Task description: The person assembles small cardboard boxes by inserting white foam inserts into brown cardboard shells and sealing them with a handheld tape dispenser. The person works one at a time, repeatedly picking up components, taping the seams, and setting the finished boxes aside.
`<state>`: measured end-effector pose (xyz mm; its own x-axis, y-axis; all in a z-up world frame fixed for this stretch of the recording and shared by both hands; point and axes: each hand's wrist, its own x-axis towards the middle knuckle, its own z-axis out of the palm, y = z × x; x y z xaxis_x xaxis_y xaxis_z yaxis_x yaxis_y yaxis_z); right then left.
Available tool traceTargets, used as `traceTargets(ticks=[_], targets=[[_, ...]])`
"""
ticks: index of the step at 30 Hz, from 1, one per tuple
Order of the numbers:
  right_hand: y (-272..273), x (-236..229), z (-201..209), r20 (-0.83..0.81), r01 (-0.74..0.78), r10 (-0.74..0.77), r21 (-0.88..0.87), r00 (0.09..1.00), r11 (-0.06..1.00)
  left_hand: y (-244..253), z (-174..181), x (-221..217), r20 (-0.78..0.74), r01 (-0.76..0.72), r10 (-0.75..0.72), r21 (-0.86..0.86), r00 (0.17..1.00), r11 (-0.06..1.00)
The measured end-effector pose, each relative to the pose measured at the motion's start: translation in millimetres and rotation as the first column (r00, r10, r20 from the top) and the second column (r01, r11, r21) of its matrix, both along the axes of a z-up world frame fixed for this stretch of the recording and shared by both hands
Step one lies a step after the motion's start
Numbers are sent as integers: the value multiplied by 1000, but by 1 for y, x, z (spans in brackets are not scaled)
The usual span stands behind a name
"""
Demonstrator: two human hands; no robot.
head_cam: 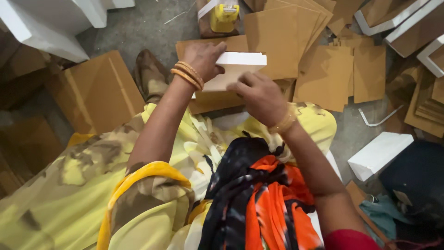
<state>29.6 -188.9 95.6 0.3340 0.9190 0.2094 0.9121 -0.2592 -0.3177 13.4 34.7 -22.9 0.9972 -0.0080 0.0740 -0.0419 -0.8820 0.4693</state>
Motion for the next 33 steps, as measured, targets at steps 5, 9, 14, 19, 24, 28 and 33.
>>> traceTargets(ticks=[5, 9, 14, 19, 24, 28, 33], targets=[[28, 20, -58, 172, 86, -103, 106, 980, 991, 14, -5, 12, 7, 71, -71, -45, 997, 996], [21, 31, -91, 195, 106, -165, 283, 967, 953, 24, -3, 22, -226, 83, -90, -38, 970, 996], [24, 36, -114, 188, 152, -225, 339, 956, 929, 12, 3, 12, -103, 75, -74, 8, 992, 997], [16, 27, -115, 113, 267, -320, 333, 941, 904, -15, 10, -3, 32, -108, 103, 231, 994, 967], [-5, 41, -117, -366, 546, -409, 473, 836, 692, -12, 13, -9, 49, -83, 76, 167, 996, 982], [5, 54, -139, -718, 604, -173, 402, 674, 688, -11, 17, -7, 79, -62, 49, 172, 996, 983], [12, 60, -167, -772, 562, -14, 449, 635, 695, -7, 17, -5, 110, -20, 2, 163, 994, 986]])
